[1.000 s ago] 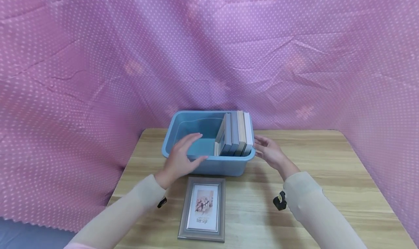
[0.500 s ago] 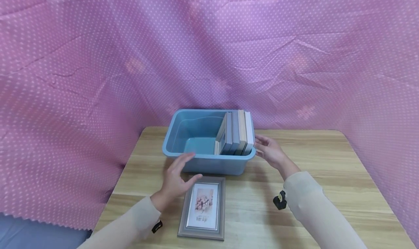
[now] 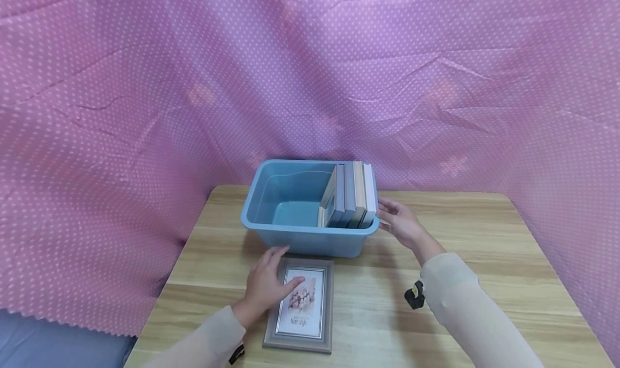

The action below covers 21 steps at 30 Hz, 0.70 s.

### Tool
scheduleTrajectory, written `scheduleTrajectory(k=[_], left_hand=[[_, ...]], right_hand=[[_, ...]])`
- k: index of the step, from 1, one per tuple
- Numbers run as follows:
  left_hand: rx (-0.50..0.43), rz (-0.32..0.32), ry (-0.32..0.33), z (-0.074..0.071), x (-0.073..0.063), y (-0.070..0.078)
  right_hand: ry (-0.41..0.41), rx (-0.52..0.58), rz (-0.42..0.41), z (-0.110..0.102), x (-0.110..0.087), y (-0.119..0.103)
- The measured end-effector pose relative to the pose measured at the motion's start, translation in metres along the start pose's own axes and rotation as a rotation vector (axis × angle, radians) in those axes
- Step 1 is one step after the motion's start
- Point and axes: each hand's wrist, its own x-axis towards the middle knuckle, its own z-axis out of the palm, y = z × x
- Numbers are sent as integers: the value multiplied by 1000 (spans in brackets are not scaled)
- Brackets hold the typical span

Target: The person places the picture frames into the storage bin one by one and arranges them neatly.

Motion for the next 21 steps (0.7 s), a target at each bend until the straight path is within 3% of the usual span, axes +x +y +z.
scheduleTrajectory(k=[9, 14, 21], left_hand=[[145, -228, -206, 29, 2, 10], [206, -314, -270, 39, 4, 18], [218, -437, -346, 49, 6, 30]], right_hand=[[-4, -8, 10, -1, 2, 2], [5, 11, 11, -1, 2, 1], [5, 1, 14, 0, 1, 0]])
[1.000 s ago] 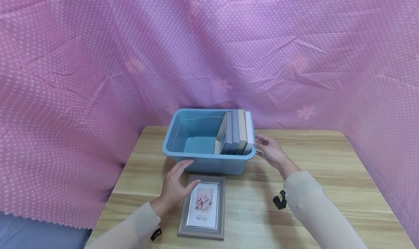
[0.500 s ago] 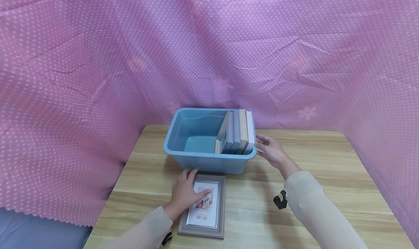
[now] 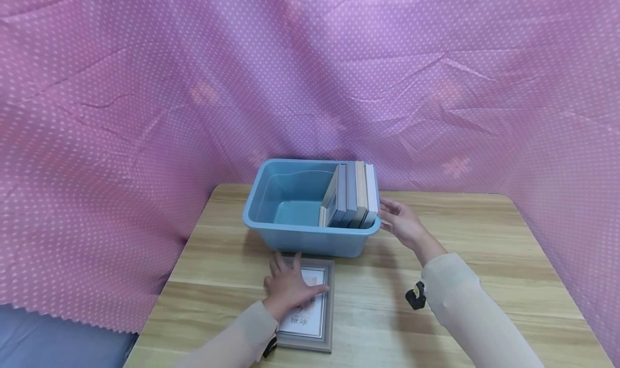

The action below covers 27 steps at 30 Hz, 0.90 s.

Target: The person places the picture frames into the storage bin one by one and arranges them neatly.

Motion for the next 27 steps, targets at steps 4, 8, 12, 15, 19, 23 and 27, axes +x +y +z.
scheduleTrajectory(k=[4, 8, 12, 15, 19, 23, 27], left_hand=[[-3, -58, -33, 3, 1, 8], [-2, -128, -69, 6, 5, 17], [6, -204, -106, 8, 11, 25], [4, -242, -127, 7, 15, 31], [-3, -275, -132, 6, 20, 37], [-21, -313, -115, 8, 23, 41], [-36, -325, -78, 13, 25, 43]], right_hand=[[-6, 0, -4, 0, 0, 0], [-11, -4, -8, -1, 2, 1], [-14, -3, -10, -1, 3, 1], [-14, -2, -12, -1, 3, 1], [-14, -2, -13, -2, 3, 0], [-24, -6, -22, -3, 4, 0], [-29, -2, -27, -5, 5, 0]])
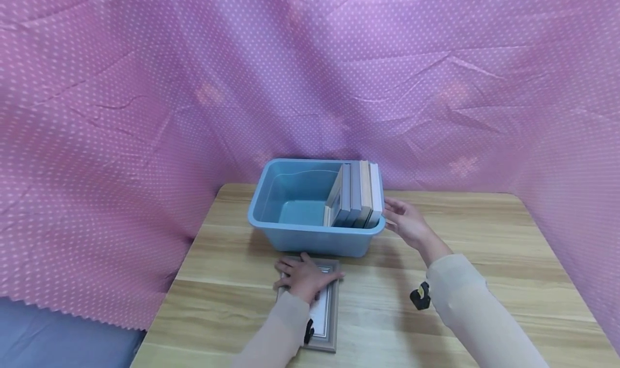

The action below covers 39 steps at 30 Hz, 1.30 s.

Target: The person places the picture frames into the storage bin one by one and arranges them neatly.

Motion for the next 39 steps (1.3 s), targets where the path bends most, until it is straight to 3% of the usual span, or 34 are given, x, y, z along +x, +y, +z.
scheduleTrajectory(k=[15, 23, 31, 39], left_hand=[[-46, 3, 70, 12, 5, 7], [-23, 21, 54, 12, 2, 10], [-3, 91, 57, 1, -3, -2], [-3, 204, 67, -21, -6, -18]], right_hand=[[4, -23, 1, -4, 2, 0], [8, -24, 11, -3, 2, -1], [28, -24, 3, 4, -2, 2], [48, -20, 0, 14, -7, 3]])
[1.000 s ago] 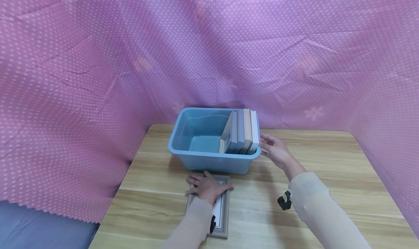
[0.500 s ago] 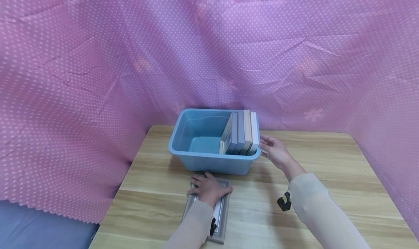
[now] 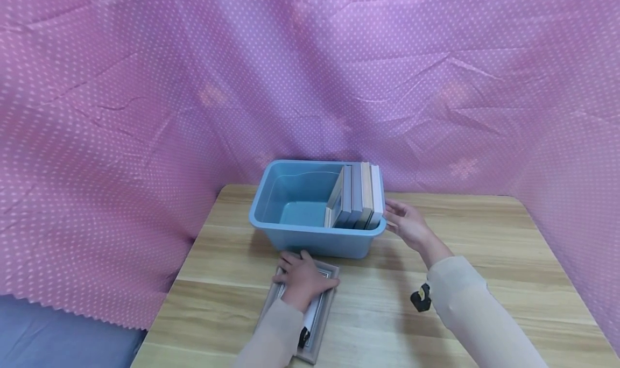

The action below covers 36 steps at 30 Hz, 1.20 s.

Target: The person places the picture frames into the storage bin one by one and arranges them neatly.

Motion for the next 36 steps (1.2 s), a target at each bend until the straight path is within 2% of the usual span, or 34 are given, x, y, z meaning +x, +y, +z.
scheduleTrajectory(k=[8, 18, 25, 36], left_hand=[[41, 91, 27, -20, -9, -3], [-48, 197, 80, -62, -30, -3], [-157, 192, 74, -87, -42, -3], [-267, 138, 191, -105, -61, 0]], right_hand=[[-13, 12, -10, -4, 2, 1], [-35, 21, -18, -8, 4, -1], [-39, 27, -9, -11, 6, -3], [-40, 21, 7, -14, 7, -4]])
